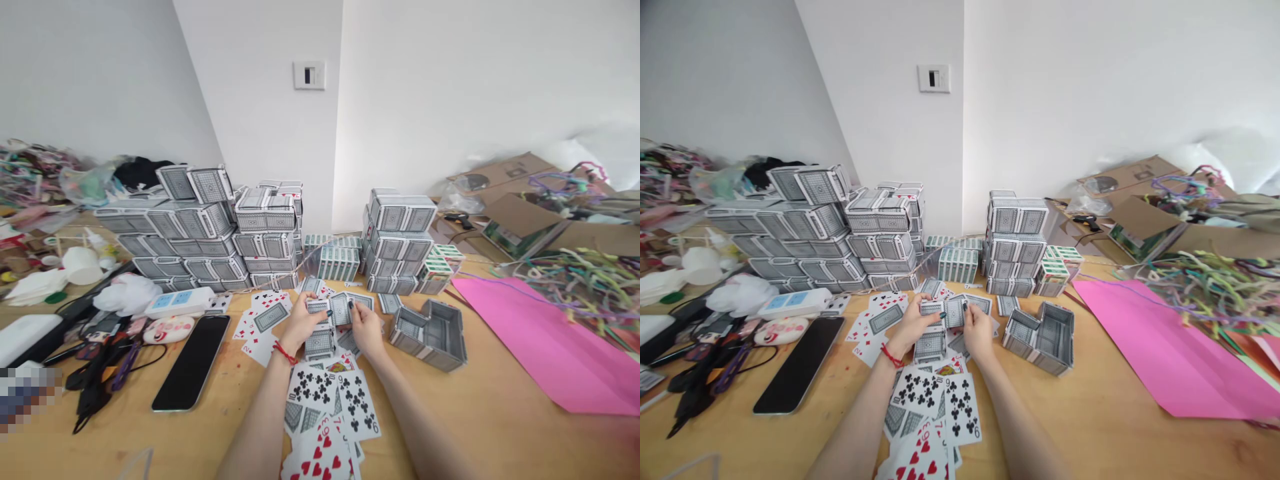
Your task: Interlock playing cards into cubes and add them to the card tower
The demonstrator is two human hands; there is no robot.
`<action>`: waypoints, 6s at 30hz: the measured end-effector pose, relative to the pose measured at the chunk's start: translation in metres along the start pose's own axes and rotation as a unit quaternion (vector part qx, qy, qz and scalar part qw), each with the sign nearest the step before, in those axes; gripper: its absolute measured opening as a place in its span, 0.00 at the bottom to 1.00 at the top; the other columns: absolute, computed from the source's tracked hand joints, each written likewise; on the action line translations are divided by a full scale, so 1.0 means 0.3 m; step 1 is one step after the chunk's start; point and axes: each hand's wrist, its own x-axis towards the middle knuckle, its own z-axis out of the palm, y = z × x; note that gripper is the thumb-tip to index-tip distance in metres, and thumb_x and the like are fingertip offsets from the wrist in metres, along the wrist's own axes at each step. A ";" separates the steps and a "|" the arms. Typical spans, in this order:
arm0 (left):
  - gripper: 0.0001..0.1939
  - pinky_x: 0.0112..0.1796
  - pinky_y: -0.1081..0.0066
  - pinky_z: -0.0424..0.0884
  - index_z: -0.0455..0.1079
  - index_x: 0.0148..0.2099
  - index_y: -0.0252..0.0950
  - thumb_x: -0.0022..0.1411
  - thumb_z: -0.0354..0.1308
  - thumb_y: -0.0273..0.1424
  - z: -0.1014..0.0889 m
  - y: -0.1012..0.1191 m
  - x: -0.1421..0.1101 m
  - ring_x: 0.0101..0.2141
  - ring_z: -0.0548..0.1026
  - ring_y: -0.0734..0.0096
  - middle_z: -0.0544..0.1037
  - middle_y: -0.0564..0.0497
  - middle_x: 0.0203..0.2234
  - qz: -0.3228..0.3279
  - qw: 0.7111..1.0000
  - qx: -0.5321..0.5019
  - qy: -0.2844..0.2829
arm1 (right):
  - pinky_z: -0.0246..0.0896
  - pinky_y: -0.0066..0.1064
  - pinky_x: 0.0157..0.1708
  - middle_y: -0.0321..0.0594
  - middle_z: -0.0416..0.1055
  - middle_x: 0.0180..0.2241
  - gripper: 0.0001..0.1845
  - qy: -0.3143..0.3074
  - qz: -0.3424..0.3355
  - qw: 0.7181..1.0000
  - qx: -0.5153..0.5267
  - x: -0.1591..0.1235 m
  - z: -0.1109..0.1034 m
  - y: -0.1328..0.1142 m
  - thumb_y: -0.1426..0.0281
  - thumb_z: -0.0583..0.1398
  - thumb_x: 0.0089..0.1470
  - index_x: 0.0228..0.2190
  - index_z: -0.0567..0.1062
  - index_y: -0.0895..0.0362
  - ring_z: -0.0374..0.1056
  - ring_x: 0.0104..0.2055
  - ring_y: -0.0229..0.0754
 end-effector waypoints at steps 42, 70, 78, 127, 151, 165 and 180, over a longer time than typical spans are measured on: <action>0.20 0.25 0.77 0.63 0.59 0.38 0.38 0.41 0.60 0.24 0.007 0.007 -0.004 0.24 0.68 0.77 0.68 0.58 0.24 0.005 0.999 -0.028 0.026 | 0.57 0.30 0.26 0.37 0.69 0.21 0.09 0.063 -0.043 0.996 -0.046 -0.004 0.017 0.011 0.65 0.55 0.45 0.30 0.72 0.55 0.64 0.24 0.42; 0.23 0.29 0.75 0.66 0.60 0.39 0.38 0.39 0.64 0.26 0.007 0.001 0.005 0.27 0.71 0.74 0.72 0.55 0.27 -0.033 0.997 -0.076 0.003 | 0.64 0.35 0.35 0.40 0.70 0.45 0.17 -0.165 0.109 0.916 0.350 -0.033 0.037 -0.083 0.61 0.57 0.47 0.40 0.72 0.52 0.67 0.43 0.46; 0.23 0.27 0.75 0.66 0.59 0.38 0.38 0.39 0.64 0.26 0.013 0.016 -0.008 0.25 0.70 0.75 0.70 0.57 0.26 -0.032 0.996 -0.079 -0.009 | 0.62 0.30 0.29 0.39 0.74 0.37 0.19 -0.079 0.069 0.968 0.228 -0.026 0.057 -0.041 0.56 0.56 0.47 0.39 0.72 0.52 0.68 0.36 0.44; 0.23 0.27 0.75 0.66 0.60 0.39 0.37 0.39 0.63 0.25 0.007 0.028 -0.008 0.25 0.71 0.75 0.72 0.55 0.26 -0.062 0.989 -0.129 0.039 | 0.60 0.30 0.29 0.38 0.72 0.27 0.19 -0.113 0.025 0.976 0.185 -0.023 0.047 -0.010 0.53 0.53 0.48 0.30 0.71 0.55 0.66 0.29 0.40; 0.23 0.26 0.77 0.65 0.60 0.38 0.38 0.38 0.64 0.25 0.053 0.040 -0.020 0.24 0.69 0.78 0.70 0.56 0.26 -0.047 0.994 -0.094 -0.036 | 0.46 0.26 0.22 0.31 0.57 0.16 0.21 0.145 -0.120 0.964 -0.189 -0.033 0.031 -0.025 0.57 0.47 0.54 0.17 0.62 0.57 0.52 0.20 0.34; 0.22 0.25 0.76 0.64 0.61 0.36 0.38 0.36 0.64 0.24 0.054 0.052 -0.020 0.24 0.70 0.75 0.71 0.57 0.24 -0.053 0.993 -0.106 0.025 | 0.50 0.26 0.19 0.35 0.64 0.17 0.22 0.022 -0.039 0.999 -0.023 0.015 0.008 -0.019 0.53 0.48 0.50 0.20 0.68 0.56 0.57 0.21 0.37; 0.18 0.28 0.73 0.67 0.63 0.39 0.38 0.45 0.62 0.32 0.038 0.028 -0.009 0.27 0.72 0.73 0.73 0.54 0.28 -0.073 0.979 -0.189 -0.003 | 0.50 0.25 0.15 0.32 0.65 0.19 0.19 0.004 -0.024 0.999 0.037 0.018 0.004 -0.023 0.54 0.57 0.44 0.29 0.69 0.58 0.57 0.18 0.34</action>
